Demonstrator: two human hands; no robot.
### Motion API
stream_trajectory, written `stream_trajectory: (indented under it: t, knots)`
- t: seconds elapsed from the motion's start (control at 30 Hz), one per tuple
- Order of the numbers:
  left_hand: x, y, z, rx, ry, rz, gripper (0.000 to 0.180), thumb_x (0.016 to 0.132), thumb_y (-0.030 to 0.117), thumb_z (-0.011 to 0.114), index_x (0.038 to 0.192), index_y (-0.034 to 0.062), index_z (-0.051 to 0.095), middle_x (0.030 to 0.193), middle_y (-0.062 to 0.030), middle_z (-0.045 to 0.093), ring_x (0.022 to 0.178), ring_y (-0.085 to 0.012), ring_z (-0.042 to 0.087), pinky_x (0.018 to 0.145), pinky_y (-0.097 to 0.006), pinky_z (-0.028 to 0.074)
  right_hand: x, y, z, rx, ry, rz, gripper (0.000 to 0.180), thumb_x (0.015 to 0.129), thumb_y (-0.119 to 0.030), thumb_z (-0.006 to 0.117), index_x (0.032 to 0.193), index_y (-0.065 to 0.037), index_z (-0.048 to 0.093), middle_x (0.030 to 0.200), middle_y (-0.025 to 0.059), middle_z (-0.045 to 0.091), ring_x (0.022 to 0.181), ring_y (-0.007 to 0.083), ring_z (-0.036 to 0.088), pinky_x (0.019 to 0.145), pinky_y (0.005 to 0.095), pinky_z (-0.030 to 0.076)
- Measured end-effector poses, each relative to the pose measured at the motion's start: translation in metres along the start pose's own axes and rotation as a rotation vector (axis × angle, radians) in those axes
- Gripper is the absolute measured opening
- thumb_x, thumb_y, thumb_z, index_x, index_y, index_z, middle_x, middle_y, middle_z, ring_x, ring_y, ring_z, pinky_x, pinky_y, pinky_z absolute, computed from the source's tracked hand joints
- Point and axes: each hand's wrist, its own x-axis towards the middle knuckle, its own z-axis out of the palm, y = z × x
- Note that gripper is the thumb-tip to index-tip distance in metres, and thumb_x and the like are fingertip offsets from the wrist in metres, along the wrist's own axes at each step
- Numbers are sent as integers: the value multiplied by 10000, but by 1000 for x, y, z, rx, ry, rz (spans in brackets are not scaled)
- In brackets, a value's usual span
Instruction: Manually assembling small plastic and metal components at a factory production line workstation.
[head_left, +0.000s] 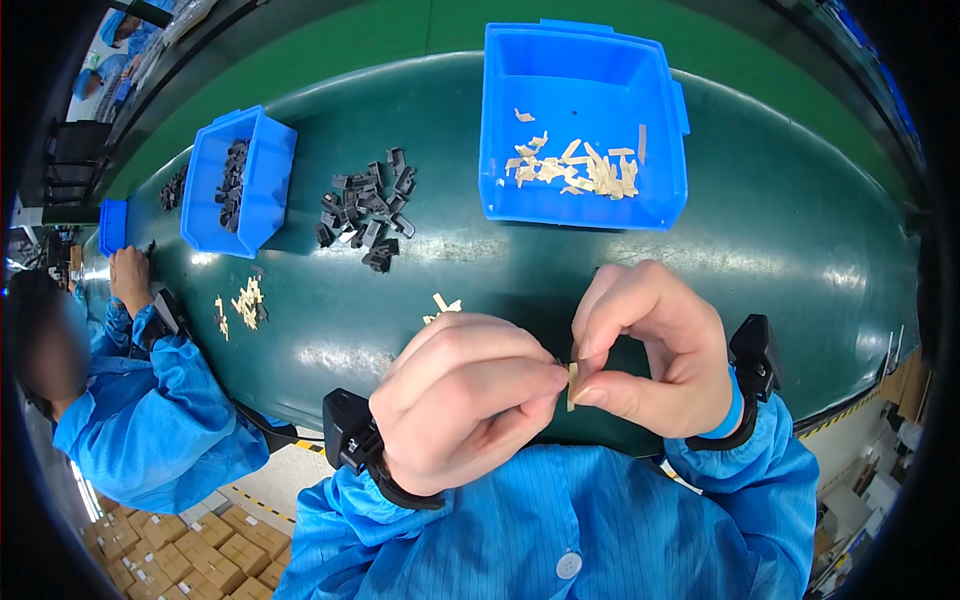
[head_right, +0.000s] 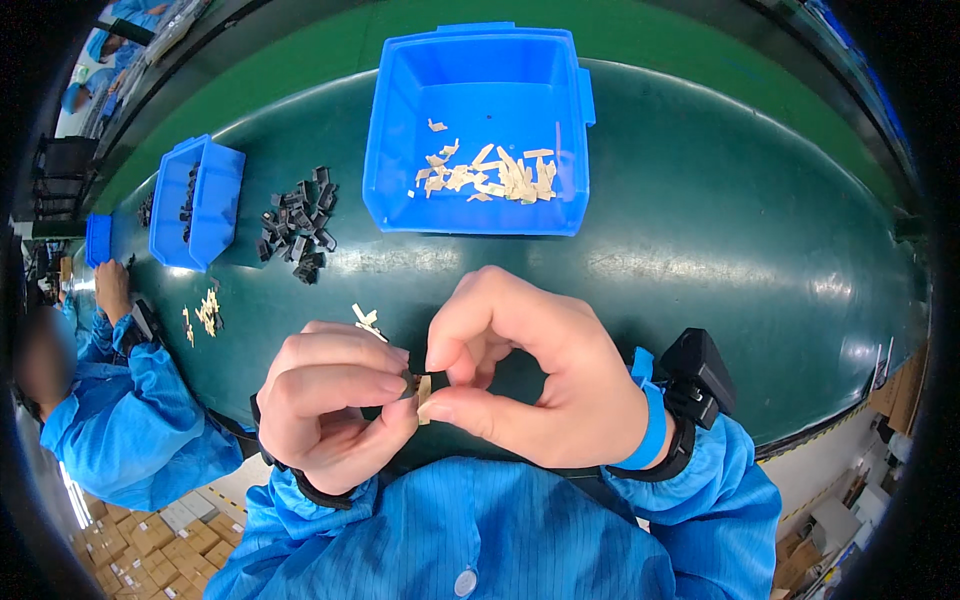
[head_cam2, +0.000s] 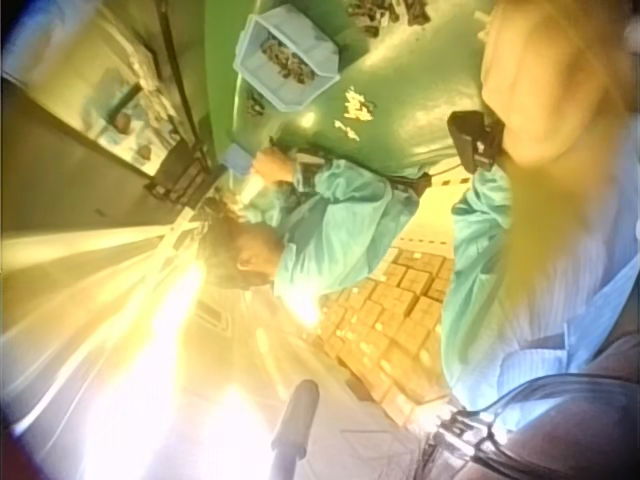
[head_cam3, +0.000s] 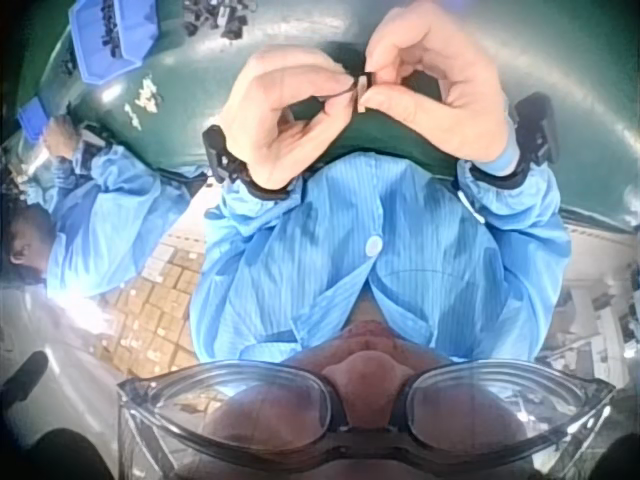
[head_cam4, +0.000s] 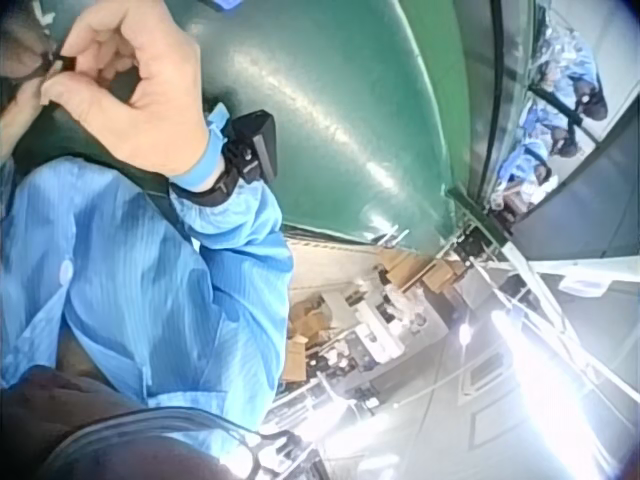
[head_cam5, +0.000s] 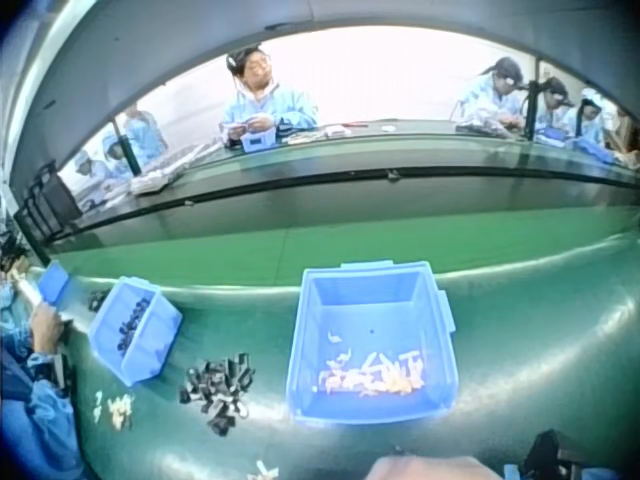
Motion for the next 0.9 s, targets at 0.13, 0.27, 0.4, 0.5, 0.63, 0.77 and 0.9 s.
stream_trajectory:
  t: [0.13,0.27,0.4,0.5,0.63,0.77,0.9]
  knots:
    - [0,-1,0,15,-15,38,345,632,-95,764,929,35,649,907,-94,635,744,-247,640,637,-315,520,2,0,0,-116,-25,-63,189,807,21,696,930,-31,562,829,44,534,690,99,554,602,239,465]
    - [-1,-2,1,17,9,52,365,608,-98,772,930,24,652,900,-99,639,734,-253,640,624,-316,524,2,1,0,-148,-25,-100,181,804,27,695,919,-27,567,831,50,535,682,105,552,595,240,460]
    - [2,-2,-3,78,-60,102,308,668,-81,754,905,24,589,884,-137,626,719,-234,635,643,-315,525,3,-2,0,-172,-22,-86,165,799,42,684,897,-23,568,828,54,536,671,111,545,584,245,447]
    - [2,-1,-2,113,-71,126,316,657,-79,764,904,24,596,890,-136,628,724,-240,637,646,-316,529,4,-3,-1,-202,-29,-89,162,789,53,679,882,-23,570,813,53,537,670,118,541,584,248,440]
    - [0,-2,2,76,10,114,309,584,-62,773,872,4,684,894,-104,640,721,-252,632,611,-317,526,5,-4,-2,-240,-46,-89,156,777,61,678,859,-23,575,794,52,539,678,130,538,586,252,436]
    - [0,-3,2,90,0,112,302,590,-60,768,873,1,682,890,-105,639,724,-250,632,611,-314,525,5,-2,-3,-265,-43,-132,151,774,59,681,850,-22,579,795,53,543,679,131,536,583,254,434]
    - [1,-1,0,99,-9,90,304,606,-66,767,886,4,672,888,-102,643,724,-240,636,616,-310,523,5,-5,-2,-261,-26,-56,146,765,64,684,836,-20,588,787,51,549,679,131,535,577,252,429]
